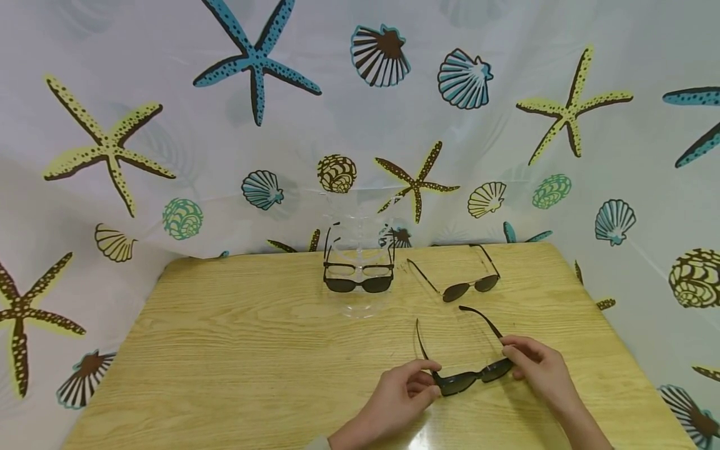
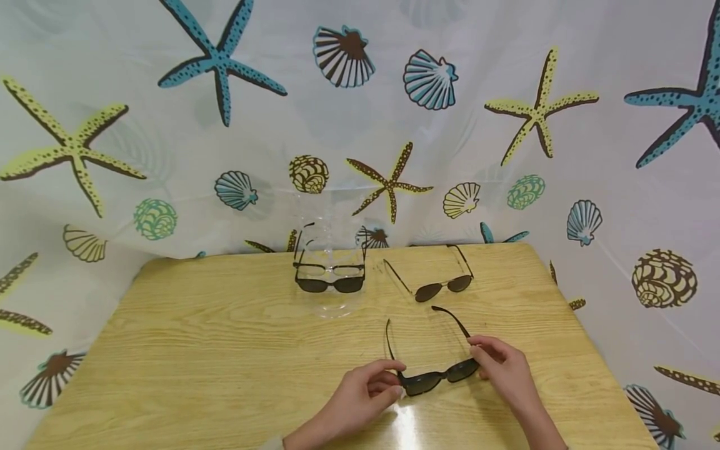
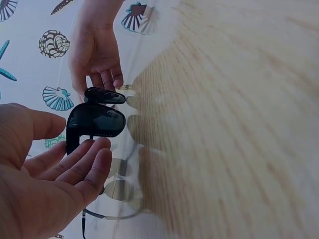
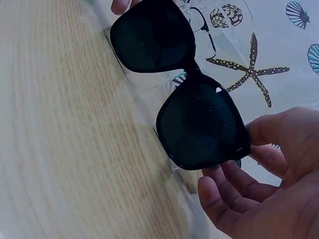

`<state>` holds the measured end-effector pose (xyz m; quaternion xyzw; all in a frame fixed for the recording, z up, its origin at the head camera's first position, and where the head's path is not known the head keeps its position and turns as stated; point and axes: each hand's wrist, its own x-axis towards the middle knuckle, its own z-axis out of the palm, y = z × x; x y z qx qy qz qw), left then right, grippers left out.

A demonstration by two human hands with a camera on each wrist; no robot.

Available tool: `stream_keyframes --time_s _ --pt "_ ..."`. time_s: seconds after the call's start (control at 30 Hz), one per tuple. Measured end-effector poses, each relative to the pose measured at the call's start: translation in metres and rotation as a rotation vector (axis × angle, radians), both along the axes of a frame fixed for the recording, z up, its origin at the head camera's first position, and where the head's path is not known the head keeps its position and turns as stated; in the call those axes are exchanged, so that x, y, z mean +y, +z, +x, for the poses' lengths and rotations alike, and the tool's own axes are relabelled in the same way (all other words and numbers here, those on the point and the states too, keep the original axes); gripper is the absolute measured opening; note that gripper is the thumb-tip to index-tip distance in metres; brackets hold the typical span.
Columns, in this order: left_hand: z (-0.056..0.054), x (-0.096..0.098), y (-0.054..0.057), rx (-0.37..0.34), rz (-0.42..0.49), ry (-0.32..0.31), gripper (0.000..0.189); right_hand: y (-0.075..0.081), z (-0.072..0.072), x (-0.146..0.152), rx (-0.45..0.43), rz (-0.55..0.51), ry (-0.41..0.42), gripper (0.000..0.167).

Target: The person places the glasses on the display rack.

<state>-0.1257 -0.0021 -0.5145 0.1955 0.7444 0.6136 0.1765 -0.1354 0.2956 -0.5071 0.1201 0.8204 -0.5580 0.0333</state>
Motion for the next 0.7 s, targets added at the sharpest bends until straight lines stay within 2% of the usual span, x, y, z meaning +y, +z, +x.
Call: stream_keyframes --time_s 0.27,0.5,0.7 --pt "0.000 -0.002 0.001 0.004 -0.004 0.000 0.032 0.001 0.001 -0.003 -0.008 -0.040 0.024 0.042" --pt "0.000 -0.005 0.002 0.056 0.011 0.059 0.028 0.006 0.002 -0.005 -0.017 -0.114 0.044 0.048" --pt "-0.001 -0.012 0.006 0.098 0.007 0.110 0.026 0.011 0.001 -0.008 0.005 -0.116 0.069 0.047"
